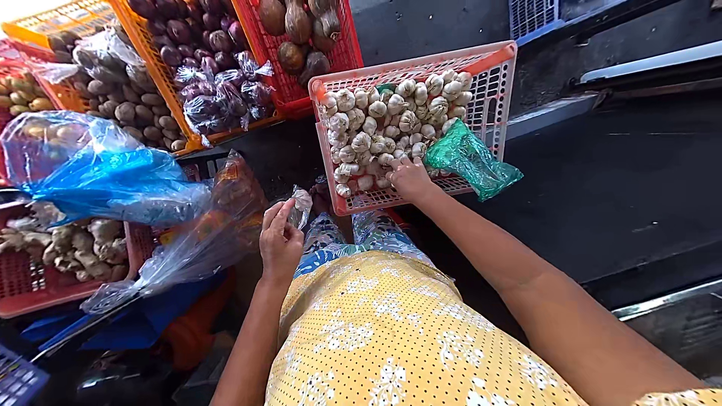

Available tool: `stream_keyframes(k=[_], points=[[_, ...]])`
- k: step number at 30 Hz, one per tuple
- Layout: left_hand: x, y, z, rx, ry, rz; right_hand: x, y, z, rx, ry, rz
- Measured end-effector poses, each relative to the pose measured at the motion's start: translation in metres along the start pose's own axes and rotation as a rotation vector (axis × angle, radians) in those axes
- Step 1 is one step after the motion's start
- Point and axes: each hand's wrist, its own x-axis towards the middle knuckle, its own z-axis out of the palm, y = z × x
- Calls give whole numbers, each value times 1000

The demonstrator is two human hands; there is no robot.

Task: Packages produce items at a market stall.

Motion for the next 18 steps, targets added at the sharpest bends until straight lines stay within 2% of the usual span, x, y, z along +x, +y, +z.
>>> stream_keyframes(k=[4,8,12,18], points=[[3,2,-4,-11,47,3,-21,-7,-12,23,2,162],[5,14,-18,-11,78,44,-8,-42,-8,157,178,77],[9,47,-42,-34,78,116,31,-62,5,194,-90,73],[10,96,-67,-198,21,264,40,-82,3,270,-121,185]])
